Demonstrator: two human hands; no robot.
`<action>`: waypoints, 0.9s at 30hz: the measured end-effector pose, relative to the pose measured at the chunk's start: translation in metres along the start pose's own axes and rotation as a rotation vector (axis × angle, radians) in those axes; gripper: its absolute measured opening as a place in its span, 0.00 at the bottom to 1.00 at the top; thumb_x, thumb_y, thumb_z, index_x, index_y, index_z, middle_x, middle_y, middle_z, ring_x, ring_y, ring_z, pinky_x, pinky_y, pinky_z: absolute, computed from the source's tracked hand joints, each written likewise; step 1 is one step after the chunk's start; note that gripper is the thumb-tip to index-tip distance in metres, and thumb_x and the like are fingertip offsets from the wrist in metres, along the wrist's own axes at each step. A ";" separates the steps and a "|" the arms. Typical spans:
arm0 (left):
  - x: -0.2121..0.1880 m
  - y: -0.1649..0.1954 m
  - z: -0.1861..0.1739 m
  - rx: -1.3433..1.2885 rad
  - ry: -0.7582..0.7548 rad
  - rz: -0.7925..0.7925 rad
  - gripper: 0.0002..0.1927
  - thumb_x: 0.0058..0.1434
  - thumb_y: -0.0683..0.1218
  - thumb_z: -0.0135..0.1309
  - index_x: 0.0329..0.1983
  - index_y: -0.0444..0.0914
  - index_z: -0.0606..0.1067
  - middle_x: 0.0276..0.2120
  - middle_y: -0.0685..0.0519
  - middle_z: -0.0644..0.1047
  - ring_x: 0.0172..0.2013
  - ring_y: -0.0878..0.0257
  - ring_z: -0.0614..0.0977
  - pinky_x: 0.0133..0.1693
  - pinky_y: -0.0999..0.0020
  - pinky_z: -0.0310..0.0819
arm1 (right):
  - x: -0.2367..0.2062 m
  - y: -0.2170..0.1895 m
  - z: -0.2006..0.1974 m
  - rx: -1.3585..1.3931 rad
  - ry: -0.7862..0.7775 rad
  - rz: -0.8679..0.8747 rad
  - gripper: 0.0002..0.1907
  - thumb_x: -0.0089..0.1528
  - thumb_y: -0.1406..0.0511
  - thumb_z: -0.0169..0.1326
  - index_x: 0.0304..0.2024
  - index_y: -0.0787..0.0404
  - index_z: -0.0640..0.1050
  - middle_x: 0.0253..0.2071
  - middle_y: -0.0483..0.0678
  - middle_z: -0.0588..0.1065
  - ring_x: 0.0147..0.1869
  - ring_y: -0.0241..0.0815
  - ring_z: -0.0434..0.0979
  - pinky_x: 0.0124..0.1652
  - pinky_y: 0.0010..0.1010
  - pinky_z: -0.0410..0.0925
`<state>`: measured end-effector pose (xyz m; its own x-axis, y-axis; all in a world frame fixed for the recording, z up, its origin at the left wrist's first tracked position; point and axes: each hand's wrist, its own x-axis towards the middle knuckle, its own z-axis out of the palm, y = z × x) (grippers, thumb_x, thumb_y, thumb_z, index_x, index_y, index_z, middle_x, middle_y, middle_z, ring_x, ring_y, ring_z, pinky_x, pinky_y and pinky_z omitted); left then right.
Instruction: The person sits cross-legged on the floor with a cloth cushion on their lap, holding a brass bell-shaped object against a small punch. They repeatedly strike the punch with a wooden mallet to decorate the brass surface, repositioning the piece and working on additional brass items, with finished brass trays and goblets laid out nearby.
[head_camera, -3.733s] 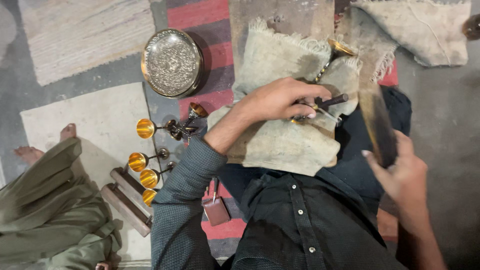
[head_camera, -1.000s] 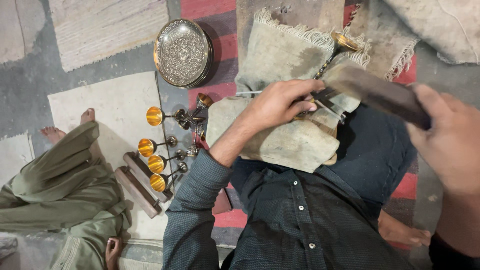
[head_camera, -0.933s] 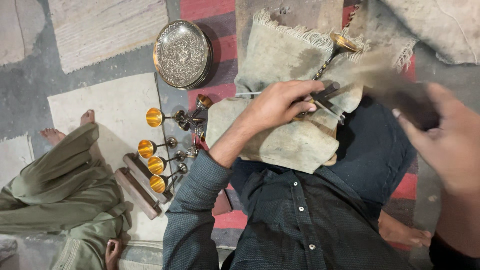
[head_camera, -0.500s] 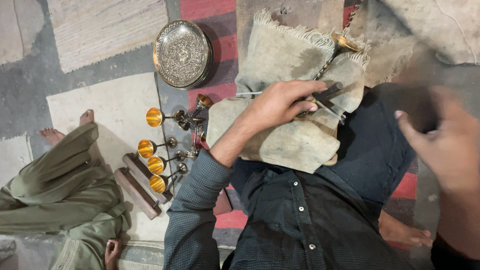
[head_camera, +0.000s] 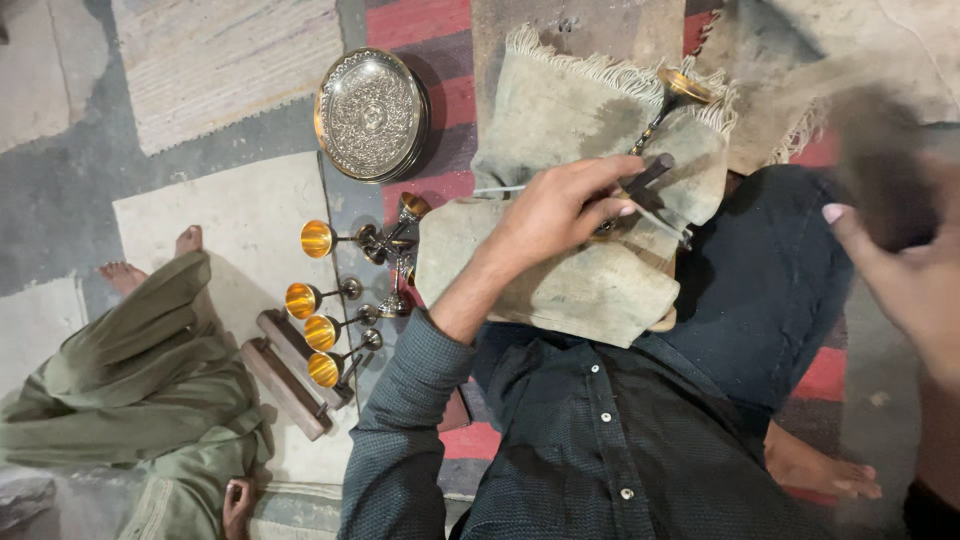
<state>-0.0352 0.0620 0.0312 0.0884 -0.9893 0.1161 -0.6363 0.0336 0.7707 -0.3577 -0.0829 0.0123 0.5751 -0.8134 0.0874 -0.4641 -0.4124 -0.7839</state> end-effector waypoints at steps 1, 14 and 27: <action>-0.002 0.001 0.001 0.007 0.016 -0.007 0.21 0.65 0.49 0.62 0.61 0.42 0.74 0.48 0.48 0.82 0.43 0.52 0.86 0.45 0.60 0.80 | 0.001 -0.001 0.002 0.053 0.009 0.021 0.22 0.63 0.76 0.62 0.60 0.64 0.76 0.40 0.58 0.75 0.42 0.53 0.79 0.44 0.37 0.72; -0.020 0.013 0.030 0.124 0.216 -0.127 0.17 0.67 0.48 0.61 0.57 0.41 0.75 0.46 0.49 0.81 0.42 0.51 0.85 0.41 0.61 0.79 | 0.042 0.037 0.005 -0.218 -0.024 -0.260 0.14 0.73 0.75 0.58 0.59 0.65 0.72 0.44 0.54 0.73 0.46 0.44 0.76 0.49 0.29 0.70; -0.018 0.016 0.028 0.086 0.230 -0.097 0.18 0.67 0.48 0.60 0.58 0.41 0.73 0.44 0.49 0.80 0.43 0.54 0.86 0.41 0.62 0.80 | 0.048 -0.061 -0.013 -0.328 -0.134 -0.202 0.20 0.62 0.74 0.62 0.55 0.60 0.75 0.44 0.53 0.76 0.48 0.45 0.79 0.48 0.32 0.71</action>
<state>-0.0684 0.0759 0.0242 0.3182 -0.9286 0.1910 -0.6784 -0.0823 0.7300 -0.3107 -0.1017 0.0723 0.7494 -0.6508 0.1220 -0.5106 -0.6852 -0.5194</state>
